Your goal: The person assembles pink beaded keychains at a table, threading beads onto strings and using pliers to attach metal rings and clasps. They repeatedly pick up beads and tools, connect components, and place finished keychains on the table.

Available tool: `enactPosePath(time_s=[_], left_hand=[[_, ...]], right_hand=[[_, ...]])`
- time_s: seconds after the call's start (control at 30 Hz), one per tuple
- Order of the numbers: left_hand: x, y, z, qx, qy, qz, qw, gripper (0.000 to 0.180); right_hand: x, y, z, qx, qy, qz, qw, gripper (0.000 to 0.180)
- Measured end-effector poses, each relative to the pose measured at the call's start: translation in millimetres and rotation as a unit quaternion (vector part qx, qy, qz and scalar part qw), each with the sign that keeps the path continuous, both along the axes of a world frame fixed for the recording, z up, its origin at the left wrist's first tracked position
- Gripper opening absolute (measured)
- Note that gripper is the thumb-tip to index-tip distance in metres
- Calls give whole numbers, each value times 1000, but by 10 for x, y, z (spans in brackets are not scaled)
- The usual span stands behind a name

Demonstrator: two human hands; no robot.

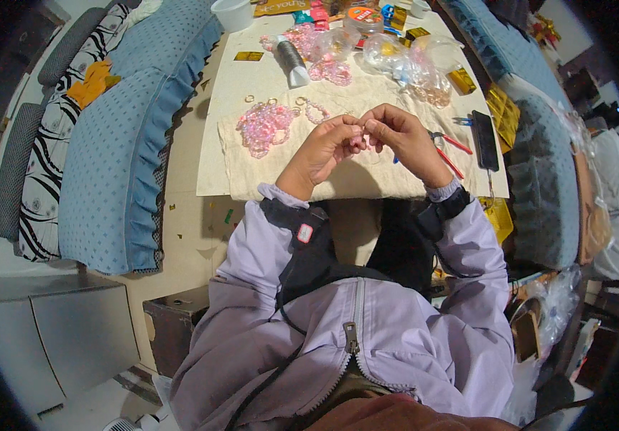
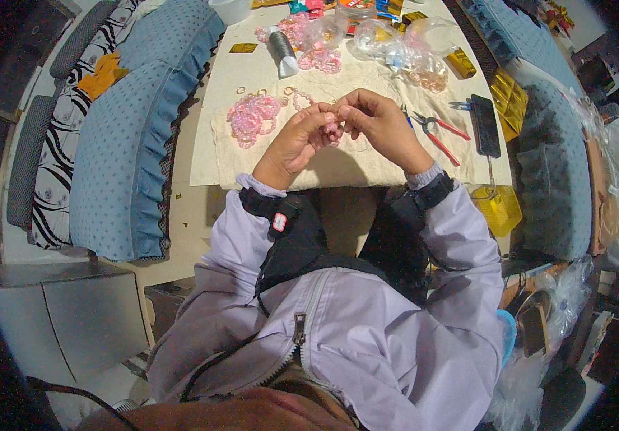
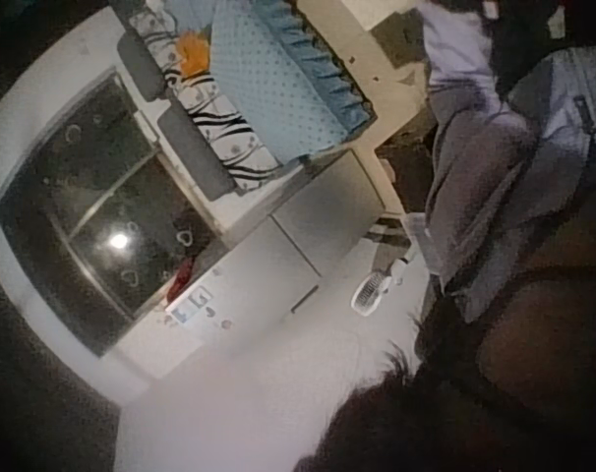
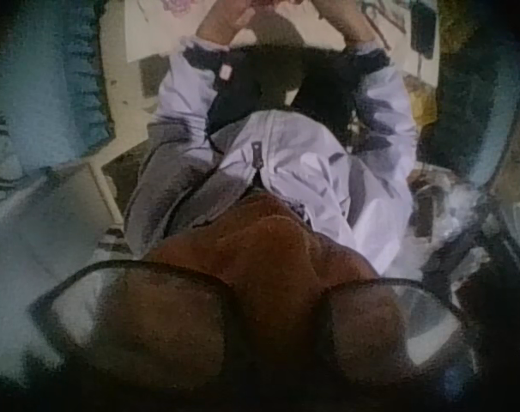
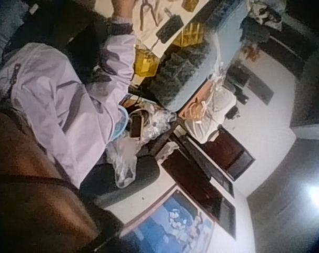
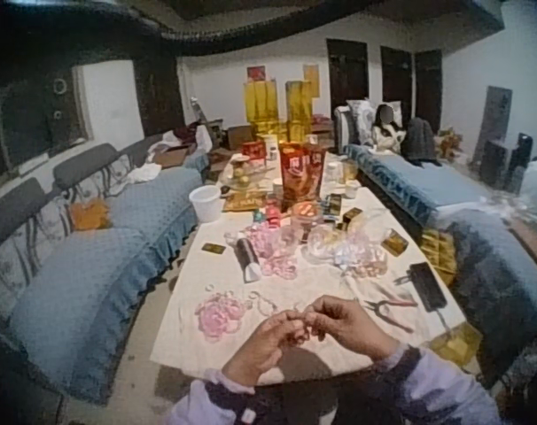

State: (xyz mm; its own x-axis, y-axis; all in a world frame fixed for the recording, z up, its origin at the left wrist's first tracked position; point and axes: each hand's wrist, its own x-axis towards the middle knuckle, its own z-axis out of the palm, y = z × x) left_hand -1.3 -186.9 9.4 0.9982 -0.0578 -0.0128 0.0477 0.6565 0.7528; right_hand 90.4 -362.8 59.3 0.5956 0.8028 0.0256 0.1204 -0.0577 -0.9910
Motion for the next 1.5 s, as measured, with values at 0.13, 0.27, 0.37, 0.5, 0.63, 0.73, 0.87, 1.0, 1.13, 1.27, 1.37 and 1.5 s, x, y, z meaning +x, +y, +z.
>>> enactPosePath(time_s=[0.13, 0.27, 0.37, 0.5, 0.63, 0.73, 0.87, 1.0, 1.13, 1.27, 1.37, 1.5], left_hand=[[-8, -4, -16, -44, 21, 3, 999, 16], [-1, -6, -33, -64, 31, 4, 997, 14], [-5, -11, -52, -96, 47, 10, 994, 14], [-20, 15, -60, -121, 46, -21, 991, 11], [-27, 10, -74, -110, 45, -11, 993, 9], [-16, 25, -102, -88, 35, -15, 995, 8], [-2, 43, -168, -46, 31, -7, 998, 10], [5, 46, -218, 16, 21, 7, 1000, 12], [14, 60, -224, 55, 33, 11, 998, 13], [28, 94, -227, 52, 46, 1, 998, 12], [44, 103, -262, 37, 46, -8, 998, 13], [55, 101, -330, 13, 58, -19, 998, 14]], right_hand=[[-21, 14, -10, 36, -65, -10, 997, 14], [-13, 25, -12, 28, -116, -20, 993, 12], [-9, 17, -25, 35, -195, -25, 980, 13], [19, 16, -33, 59, -277, -9, 959, 14], [37, 15, -42, 47, -304, -13, 951, 12], [30, 12, -70, 35, -290, -22, 956, 11], [32, 13, -121, 16, -260, -35, 965, 12], [41, 8, -167, -6, -213, -41, 976, 13], [56, 27, -176, -18, -238, -29, 971, 13], [64, 14, -145, -20, -299, -8, 954, 14], [65, 19, -159, -36, -340, -9, 940, 14], [35, 52, -272, -65, -356, -27, 932, 13]])
